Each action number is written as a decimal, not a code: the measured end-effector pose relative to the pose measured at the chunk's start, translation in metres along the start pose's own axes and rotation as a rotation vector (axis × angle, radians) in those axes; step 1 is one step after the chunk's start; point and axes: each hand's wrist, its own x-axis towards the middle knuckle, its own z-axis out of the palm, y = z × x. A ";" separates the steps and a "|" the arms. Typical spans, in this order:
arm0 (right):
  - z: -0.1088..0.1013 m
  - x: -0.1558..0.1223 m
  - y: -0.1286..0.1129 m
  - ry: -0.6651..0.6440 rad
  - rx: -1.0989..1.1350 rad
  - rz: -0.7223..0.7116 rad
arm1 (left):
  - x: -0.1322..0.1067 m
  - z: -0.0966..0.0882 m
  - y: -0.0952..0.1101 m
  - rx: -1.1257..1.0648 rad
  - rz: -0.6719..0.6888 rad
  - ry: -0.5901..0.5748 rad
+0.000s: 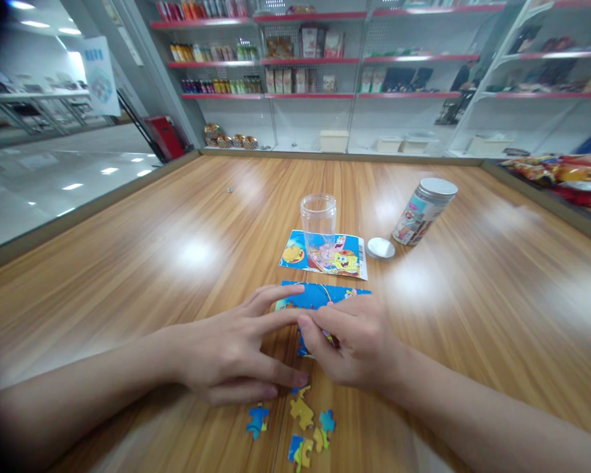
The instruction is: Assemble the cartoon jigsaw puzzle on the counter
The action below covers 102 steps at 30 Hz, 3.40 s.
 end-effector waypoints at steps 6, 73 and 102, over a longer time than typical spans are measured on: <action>-0.004 -0.002 0.000 -0.019 0.004 0.028 | -0.007 -0.005 -0.016 0.010 -0.038 0.059; 0.019 0.008 0.003 -0.378 0.009 0.036 | -0.015 -0.001 -0.034 0.031 -0.277 0.150; 0.017 -0.001 0.002 -0.398 0.059 0.191 | -0.014 -0.001 -0.032 -0.093 -0.209 0.107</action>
